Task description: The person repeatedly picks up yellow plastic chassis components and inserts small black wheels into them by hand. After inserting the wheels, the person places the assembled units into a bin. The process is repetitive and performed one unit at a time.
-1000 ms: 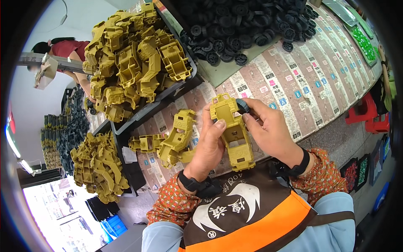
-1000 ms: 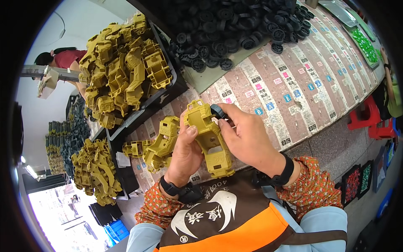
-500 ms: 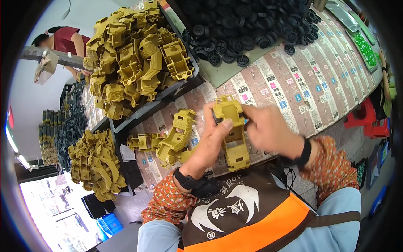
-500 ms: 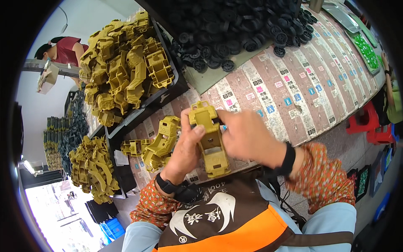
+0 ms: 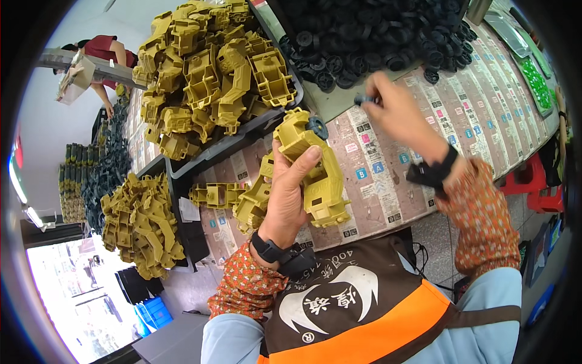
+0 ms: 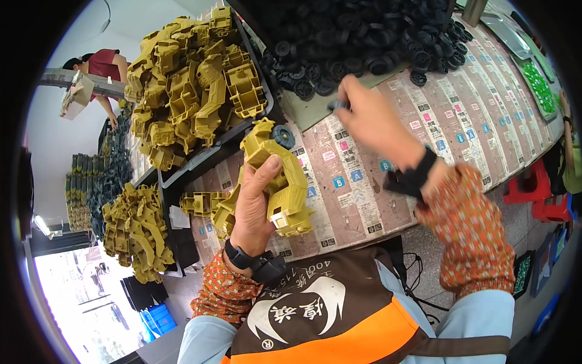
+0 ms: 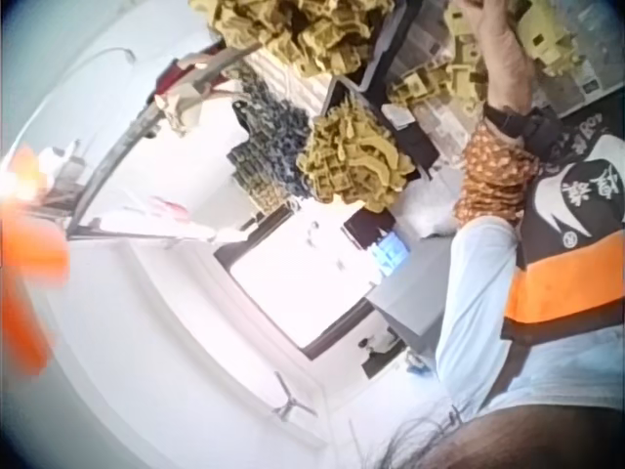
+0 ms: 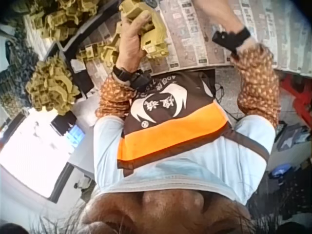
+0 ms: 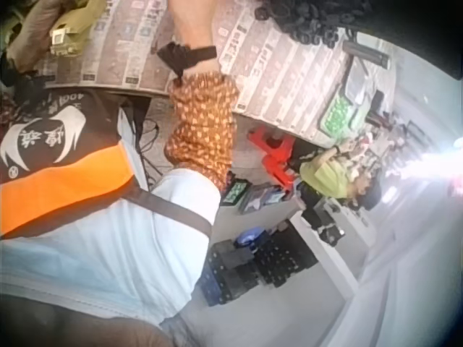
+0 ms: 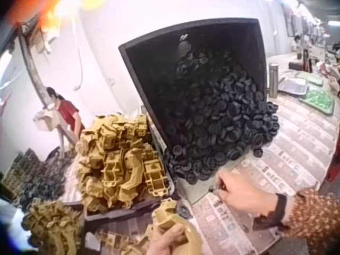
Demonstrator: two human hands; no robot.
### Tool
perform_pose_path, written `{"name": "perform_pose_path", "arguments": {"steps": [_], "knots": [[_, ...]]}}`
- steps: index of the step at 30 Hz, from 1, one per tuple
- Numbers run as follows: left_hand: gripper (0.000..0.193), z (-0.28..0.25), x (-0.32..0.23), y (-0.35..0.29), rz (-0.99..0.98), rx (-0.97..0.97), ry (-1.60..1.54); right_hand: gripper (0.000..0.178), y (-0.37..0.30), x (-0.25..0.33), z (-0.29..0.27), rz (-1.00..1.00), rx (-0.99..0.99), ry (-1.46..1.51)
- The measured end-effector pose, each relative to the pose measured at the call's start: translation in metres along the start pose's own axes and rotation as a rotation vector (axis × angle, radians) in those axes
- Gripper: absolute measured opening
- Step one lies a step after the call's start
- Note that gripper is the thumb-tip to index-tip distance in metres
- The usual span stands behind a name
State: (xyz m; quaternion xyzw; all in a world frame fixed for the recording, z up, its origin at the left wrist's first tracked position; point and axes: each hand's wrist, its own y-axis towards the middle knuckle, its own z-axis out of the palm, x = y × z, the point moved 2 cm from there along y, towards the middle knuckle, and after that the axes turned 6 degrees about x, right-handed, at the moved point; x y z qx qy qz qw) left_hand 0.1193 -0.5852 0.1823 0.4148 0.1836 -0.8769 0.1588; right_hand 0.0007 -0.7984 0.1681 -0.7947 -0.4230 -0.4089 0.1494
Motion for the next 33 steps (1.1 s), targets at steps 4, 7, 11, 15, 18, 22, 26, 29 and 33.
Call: {"name": "perform_pose_path", "arguments": {"steps": [4,7,11,15,18,22,26,29,33], "knots": [[0.040,0.007,0.000,0.004,0.125,-0.049,0.081,0.022,-0.074,0.053,0.014,0.276,0.315,0.466],[0.059,0.014,-0.001,0.003,0.146,-0.055,0.063,0.031,-0.105,0.065,0.023,0.227,0.190,0.629],[0.072,0.015,0.001,0.004,0.259,-0.102,0.169,0.032,-0.119,0.072,0.028,0.188,0.111,0.643],[0.081,0.015,0.000,0.002,0.327,-0.161,0.203,0.037,-0.122,0.076,0.027,0.203,0.177,0.584],[0.084,0.014,0.000,0.000,0.403,-0.169,0.176,0.038,-0.123,0.079,0.032,0.196,0.141,0.643],[0.085,0.016,-0.009,0.001,0.417,-0.186,0.188,0.034,-0.128,0.074,0.049,0.170,0.039,0.730],[0.087,0.014,-0.013,-0.005,0.428,-0.196,0.257,0.034,-0.117,0.078,0.040,0.285,0.033,0.823],[0.088,0.018,-0.011,-0.007,0.432,-0.206,0.265,0.034,-0.118,0.078,0.038,0.246,0.049,0.803],[0.089,0.021,-0.008,-0.006,0.492,-0.175,0.265,0.035,-0.121,0.078,0.042,0.192,0.028,0.807]]}}
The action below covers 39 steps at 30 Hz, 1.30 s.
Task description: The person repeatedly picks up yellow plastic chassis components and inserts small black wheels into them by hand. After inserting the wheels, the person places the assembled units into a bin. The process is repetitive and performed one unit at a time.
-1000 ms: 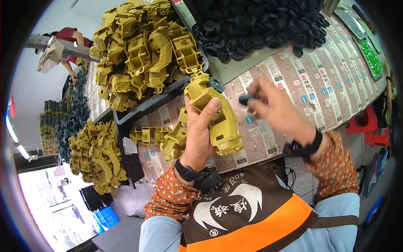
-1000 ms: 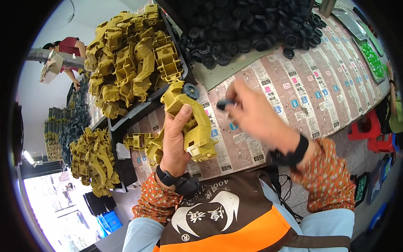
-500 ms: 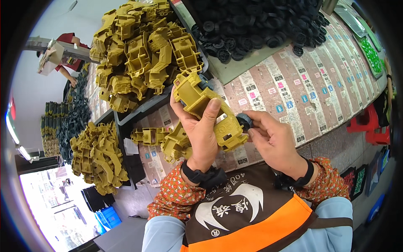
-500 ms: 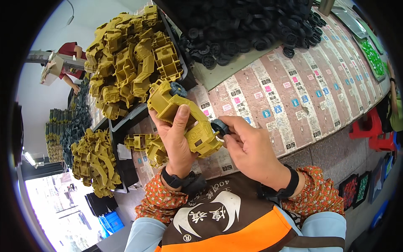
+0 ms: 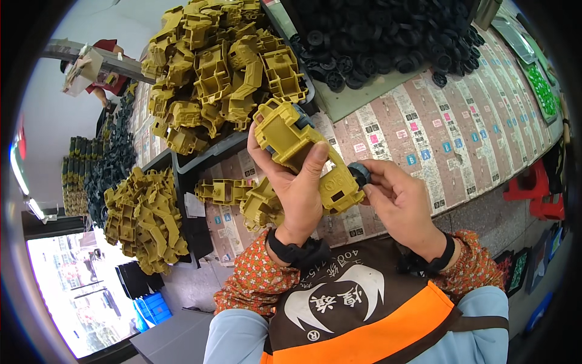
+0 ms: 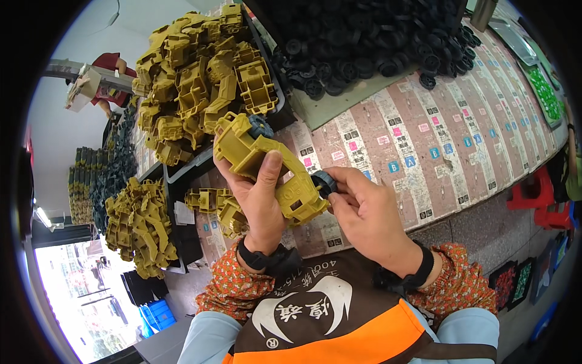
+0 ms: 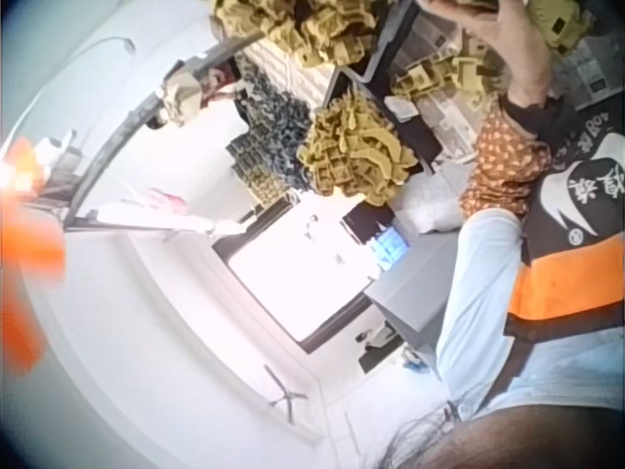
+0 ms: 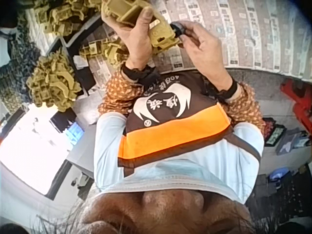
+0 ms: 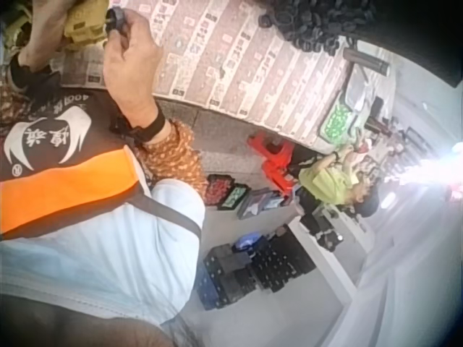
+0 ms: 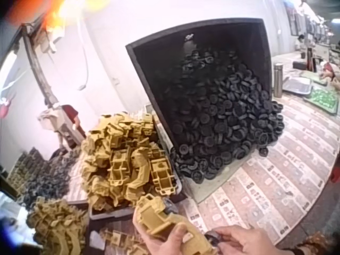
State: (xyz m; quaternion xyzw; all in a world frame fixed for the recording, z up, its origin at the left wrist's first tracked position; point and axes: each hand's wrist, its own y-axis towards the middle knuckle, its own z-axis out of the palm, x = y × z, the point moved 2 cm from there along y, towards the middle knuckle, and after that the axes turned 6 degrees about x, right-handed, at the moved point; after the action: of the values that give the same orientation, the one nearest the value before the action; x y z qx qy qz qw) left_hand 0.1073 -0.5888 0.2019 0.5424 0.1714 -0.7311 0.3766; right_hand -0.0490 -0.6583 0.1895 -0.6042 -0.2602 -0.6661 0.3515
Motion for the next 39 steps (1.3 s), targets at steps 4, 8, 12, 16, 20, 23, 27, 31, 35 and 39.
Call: {"name": "perform_pose_path", "arguments": {"steps": [4,8,12,16,20,23,27,31,35,39], "knots": [[0.093,-0.006,0.003,-0.002,0.152,0.009,0.187,0.037,-0.011,0.000,0.009,-0.045,0.025,-0.166],[0.092,0.001,-0.001,-0.001,0.180,0.047,0.085,0.045,-0.009,-0.001,0.006,-0.003,0.138,-0.114],[0.094,-0.005,0.001,-0.001,0.227,0.097,0.064,0.051,-0.011,-0.006,0.009,0.073,0.150,0.010],[0.091,-0.015,-0.008,-0.013,0.172,0.075,-0.037,0.052,-0.011,0.006,0.020,0.113,0.245,-0.051],[0.091,-0.027,-0.037,-0.014,0.152,0.076,0.011,0.045,-0.011,0.025,0.021,0.145,0.351,-0.144],[0.083,-0.047,-0.108,-0.008,-0.037,0.126,-0.063,0.041,-0.006,0.063,0.037,0.061,0.371,-0.138],[0.082,-0.108,-0.200,0.046,-0.181,0.217,0.196,0.036,0.007,0.076,0.026,0.006,0.268,-0.190],[0.086,-0.220,-0.251,0.123,-0.059,-0.102,0.486,0.031,0.000,0.075,0.029,0.025,0.262,-0.205],[0.083,-0.324,-0.253,0.213,-0.065,-0.290,0.583,0.030,-0.012,0.069,0.031,0.032,0.216,-0.270],[0.081,-0.370,-0.250,0.255,-0.105,-0.316,0.827,0.030,-0.018,0.071,0.037,0.041,0.208,-0.309]]}}
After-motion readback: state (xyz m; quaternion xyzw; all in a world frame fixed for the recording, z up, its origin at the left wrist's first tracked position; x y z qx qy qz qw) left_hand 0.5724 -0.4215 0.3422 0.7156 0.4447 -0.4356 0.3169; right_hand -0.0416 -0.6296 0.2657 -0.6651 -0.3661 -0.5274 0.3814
